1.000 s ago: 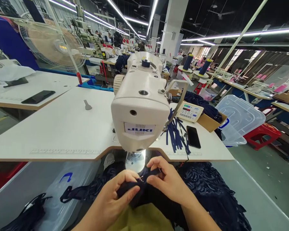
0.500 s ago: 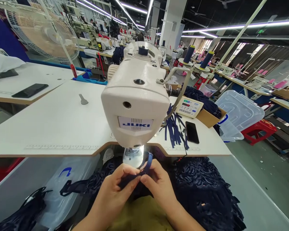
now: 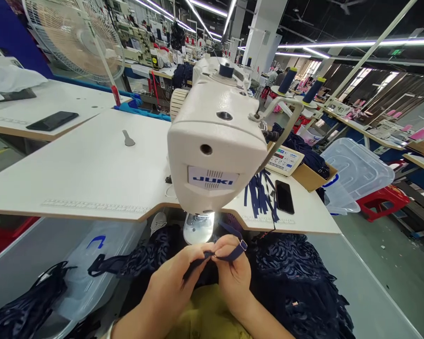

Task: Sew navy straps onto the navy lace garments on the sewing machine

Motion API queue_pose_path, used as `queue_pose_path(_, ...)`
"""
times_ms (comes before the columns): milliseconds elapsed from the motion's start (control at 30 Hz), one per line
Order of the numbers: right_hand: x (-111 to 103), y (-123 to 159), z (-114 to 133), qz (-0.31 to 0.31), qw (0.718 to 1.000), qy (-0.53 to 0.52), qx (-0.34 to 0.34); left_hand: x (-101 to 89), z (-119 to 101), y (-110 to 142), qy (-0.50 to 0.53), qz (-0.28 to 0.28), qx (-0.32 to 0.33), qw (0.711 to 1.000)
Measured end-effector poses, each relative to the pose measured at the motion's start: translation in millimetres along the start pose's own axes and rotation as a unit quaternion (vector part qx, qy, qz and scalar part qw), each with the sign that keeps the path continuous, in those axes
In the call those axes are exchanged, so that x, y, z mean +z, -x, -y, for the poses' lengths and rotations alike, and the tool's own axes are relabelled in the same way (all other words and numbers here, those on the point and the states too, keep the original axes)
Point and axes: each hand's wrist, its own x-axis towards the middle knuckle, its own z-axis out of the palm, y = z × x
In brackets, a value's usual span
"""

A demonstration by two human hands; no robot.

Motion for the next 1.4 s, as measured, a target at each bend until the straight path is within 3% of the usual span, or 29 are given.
queue_pose_path(233,-7,-1,5,0.046,0.998,0.038,-0.004,-3.0,-2,-3,0.016,0.007,-0.002,1.000)
queue_pose_path(400,-13,-18,20,0.138,0.981,0.085,0.107,-5.2,3,5,0.043,0.100,-0.144,0.984)
queue_pose_path(467,-13,-27,22,0.156,0.969,0.114,0.152,-5.8,8,7,0.022,0.109,-0.174,0.978)
queue_pose_path(500,-12,-30,22,0.158,0.964,0.132,0.168,-6.3,10,8,-0.008,0.089,-0.164,0.982)
queue_pose_path(567,-9,-36,18,0.159,0.956,0.170,0.179,-7.7,14,8,-0.102,-0.003,-0.097,0.990)
queue_pose_path(633,-4,-38,12,0.158,0.953,0.198,0.167,-9.4,16,8,-0.202,-0.102,0.006,0.974)
queue_pose_path(667,-2,-39,9,0.159,0.953,0.203,0.158,-10.1,18,7,-0.234,-0.122,0.061,0.963)
queue_pose_path(733,2,-40,4,0.155,0.955,0.202,0.150,-10.8,21,7,-0.256,-0.083,0.155,0.951)
queue_pose_path(800,4,-42,2,0.140,0.959,0.186,0.160,-9.7,27,7,-0.244,0.010,0.215,0.945)
queue_pose_path(867,4,-46,0,0.122,0.962,0.152,0.192,-6.5,36,8,-0.236,0.054,0.223,0.944)
queue_pose_path(1033,0,-55,-6,0.133,0.949,0.009,0.287,1.4,51,9,-0.240,0.050,0.182,0.952)
queue_pose_path(1400,-2,-82,-30,0.121,0.954,0.169,0.216,-1.3,28,-15,-0.280,-0.001,0.167,0.945)
